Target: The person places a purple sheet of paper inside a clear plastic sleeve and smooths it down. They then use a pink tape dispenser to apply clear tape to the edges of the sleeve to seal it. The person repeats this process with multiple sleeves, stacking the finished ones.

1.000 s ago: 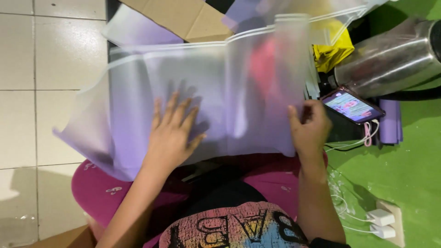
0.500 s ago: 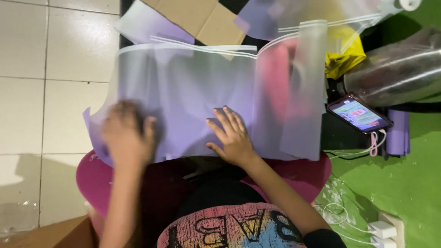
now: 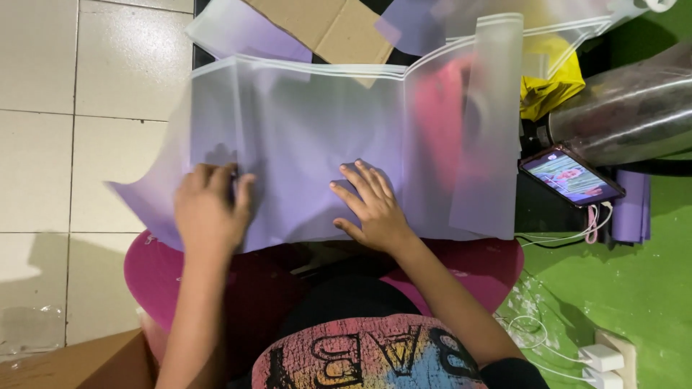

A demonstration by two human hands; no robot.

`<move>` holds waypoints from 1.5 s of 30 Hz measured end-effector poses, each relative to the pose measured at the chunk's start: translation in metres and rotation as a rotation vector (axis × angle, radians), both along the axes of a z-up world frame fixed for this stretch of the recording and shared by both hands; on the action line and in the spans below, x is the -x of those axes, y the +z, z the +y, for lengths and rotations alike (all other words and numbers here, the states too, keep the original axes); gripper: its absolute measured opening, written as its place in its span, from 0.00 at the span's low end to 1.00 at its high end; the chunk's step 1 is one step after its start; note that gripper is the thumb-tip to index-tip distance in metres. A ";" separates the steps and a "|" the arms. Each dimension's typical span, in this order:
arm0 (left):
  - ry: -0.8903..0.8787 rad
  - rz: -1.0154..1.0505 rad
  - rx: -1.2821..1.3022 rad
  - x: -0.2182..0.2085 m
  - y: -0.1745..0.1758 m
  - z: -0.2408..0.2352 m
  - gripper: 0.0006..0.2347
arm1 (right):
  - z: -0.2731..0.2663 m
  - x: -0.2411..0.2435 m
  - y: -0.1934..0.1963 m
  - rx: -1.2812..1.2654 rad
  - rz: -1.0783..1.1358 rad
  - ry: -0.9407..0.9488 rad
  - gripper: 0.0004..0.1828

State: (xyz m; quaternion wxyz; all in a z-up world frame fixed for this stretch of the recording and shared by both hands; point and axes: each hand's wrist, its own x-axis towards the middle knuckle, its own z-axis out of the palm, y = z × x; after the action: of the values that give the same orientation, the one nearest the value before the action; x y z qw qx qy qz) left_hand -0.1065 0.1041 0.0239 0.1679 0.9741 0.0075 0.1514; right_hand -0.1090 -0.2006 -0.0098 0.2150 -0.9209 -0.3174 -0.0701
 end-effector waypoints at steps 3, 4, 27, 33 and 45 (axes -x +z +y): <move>0.010 0.032 -0.076 -0.003 -0.012 -0.012 0.17 | 0.000 0.000 0.000 0.003 -0.017 0.004 0.34; 0.018 0.032 -0.008 -0.004 -0.011 -0.015 0.14 | 0.000 0.000 0.000 -0.005 -0.018 0.009 0.34; -0.608 -0.094 -0.029 -0.033 0.000 -0.059 0.17 | -0.006 -0.011 -0.007 -0.378 0.102 0.074 0.20; -0.885 0.042 0.050 -0.034 -0.002 -0.077 0.27 | -0.020 -0.010 -0.026 -0.406 0.228 0.000 0.17; -0.534 0.196 -0.153 -0.045 -0.018 -0.087 0.34 | -0.014 -0.016 -0.010 -0.592 0.251 0.021 0.08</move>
State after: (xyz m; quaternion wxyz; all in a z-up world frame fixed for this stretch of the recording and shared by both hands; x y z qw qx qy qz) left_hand -0.0616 0.0171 0.0057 0.1264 0.9613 -0.2445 0.0072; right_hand -0.0931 -0.2151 -0.0199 0.5119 -0.8164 -0.2638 -0.0428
